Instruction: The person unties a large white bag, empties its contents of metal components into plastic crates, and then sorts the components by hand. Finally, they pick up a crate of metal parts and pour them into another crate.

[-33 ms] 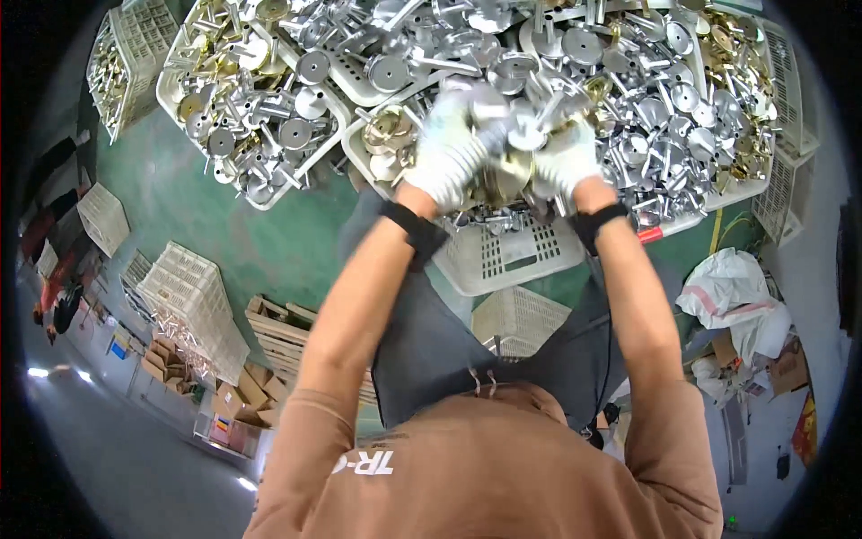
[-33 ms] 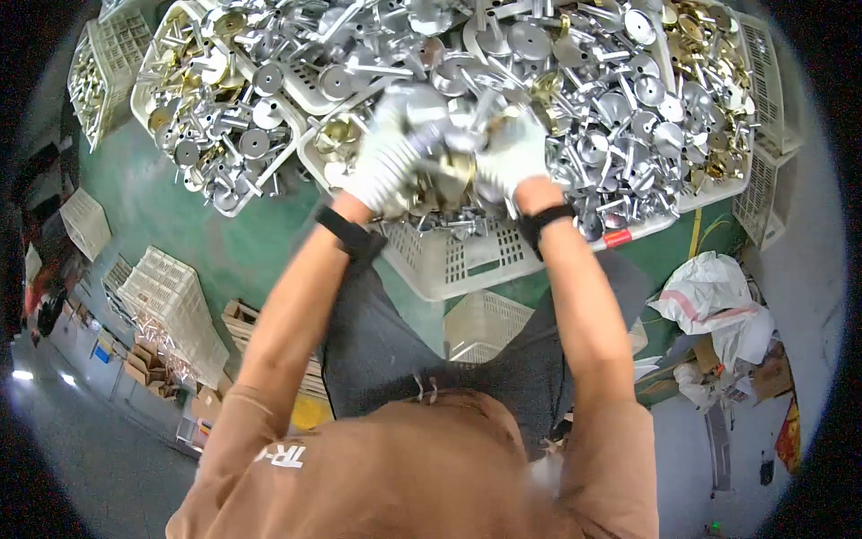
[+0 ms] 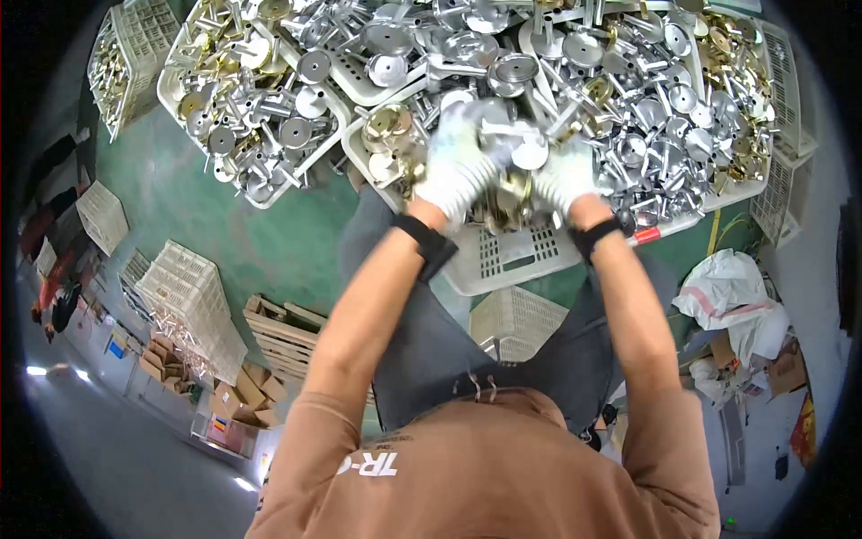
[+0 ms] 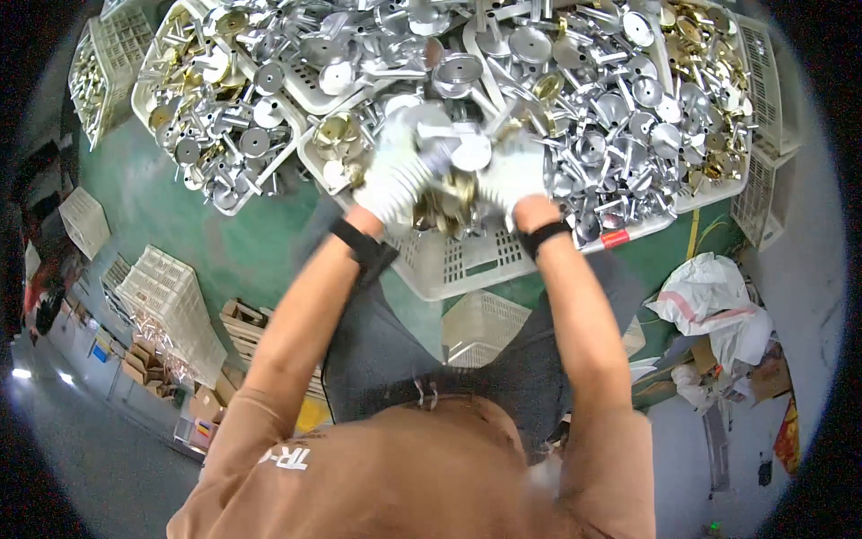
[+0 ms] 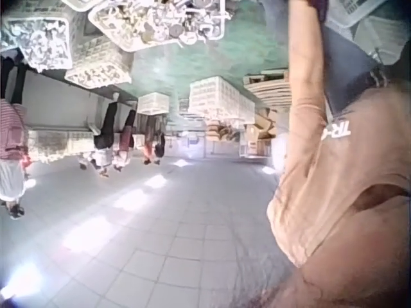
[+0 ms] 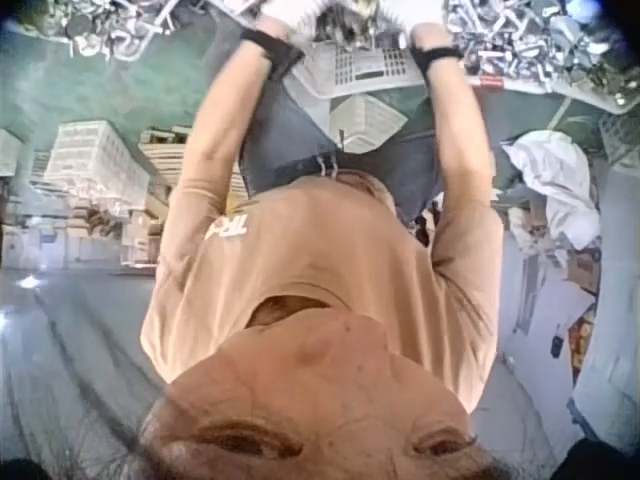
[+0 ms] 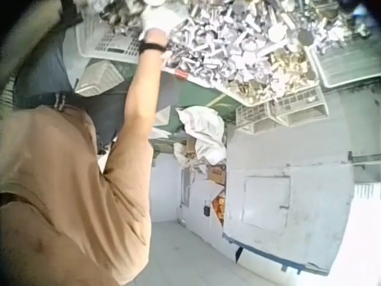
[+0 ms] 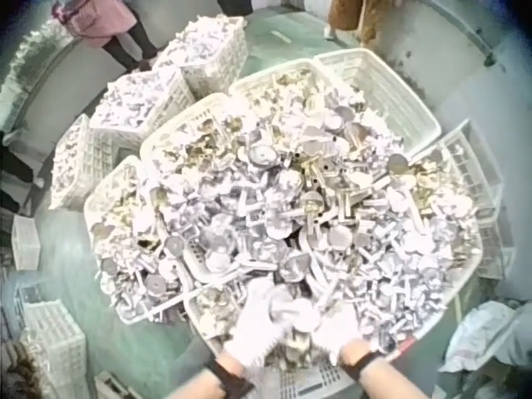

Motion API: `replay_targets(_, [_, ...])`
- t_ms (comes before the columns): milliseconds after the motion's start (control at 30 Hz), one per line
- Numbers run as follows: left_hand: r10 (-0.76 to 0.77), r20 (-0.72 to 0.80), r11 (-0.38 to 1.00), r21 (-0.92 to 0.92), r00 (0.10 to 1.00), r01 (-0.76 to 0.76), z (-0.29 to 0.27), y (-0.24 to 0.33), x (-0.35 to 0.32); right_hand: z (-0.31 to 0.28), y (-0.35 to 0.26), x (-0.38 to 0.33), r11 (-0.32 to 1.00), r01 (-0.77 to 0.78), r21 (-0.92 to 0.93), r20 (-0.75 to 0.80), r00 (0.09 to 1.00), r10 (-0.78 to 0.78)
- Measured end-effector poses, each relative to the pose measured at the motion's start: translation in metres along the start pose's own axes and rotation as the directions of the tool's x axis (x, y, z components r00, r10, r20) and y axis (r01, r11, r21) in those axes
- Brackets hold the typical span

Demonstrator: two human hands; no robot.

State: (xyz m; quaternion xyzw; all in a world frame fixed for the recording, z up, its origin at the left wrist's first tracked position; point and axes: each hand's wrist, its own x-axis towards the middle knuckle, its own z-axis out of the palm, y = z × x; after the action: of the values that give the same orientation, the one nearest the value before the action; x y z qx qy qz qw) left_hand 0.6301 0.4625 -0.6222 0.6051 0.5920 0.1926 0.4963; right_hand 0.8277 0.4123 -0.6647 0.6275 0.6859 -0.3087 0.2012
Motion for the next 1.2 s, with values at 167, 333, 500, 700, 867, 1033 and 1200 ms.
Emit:
replay_targets(167, [-0.134, 0.242, 0.947, 0.318, 0.961, 0.052, 0.051, 0.001, -0.101, 0.039, -0.016, -0.097, 0.986, 0.102, -0.132, 0.154, 0.985, -0.081])
replay_targets(333, [-0.259, 0.307, 0.939, 0.304, 0.916, 0.164, 0.061, -0.036, -0.175, 0.039, -0.014, -0.134, 0.96, 0.281, 0.007, 0.177, 0.944, -0.278])
replay_targets(500, [-0.216, 0.303, 0.973, -0.016, 0.928, 0.231, -0.013, -0.043, -0.188, 0.05, 0.005, -0.151, 0.959, 0.185, 0.213, 0.065, 0.977, -0.203])
replay_targets(700, [-0.402, -0.071, 0.915, -0.074, 0.913, 0.397, -0.135, -0.176, -0.185, 0.057, -0.033, -0.158, 0.939, 0.016, 0.344, 0.136, 0.989, -0.066])
replay_targets(867, [-0.799, 0.009, 0.57, -0.306, 0.601, 0.762, -0.21, -0.301, -0.226, 0.085, -0.187, -0.149, 0.626, -0.238, 0.742, 0.332, 0.943, -0.035])
replay_targets(1033, [-0.744, 0.191, 0.664, 0.102, 0.641, 0.741, -0.305, -0.396, -0.255, 0.115, -0.33, -0.081, 0.566, -0.24, 0.789, 0.336, 0.939, -0.07])
replay_targets(1200, [-0.758, 0.076, 0.65, 0.171, 0.648, 0.74, -0.361, -0.457, -0.269, 0.167, -0.356, -0.088, 0.549, -0.326, 0.77, 0.363, 0.931, 0.045])
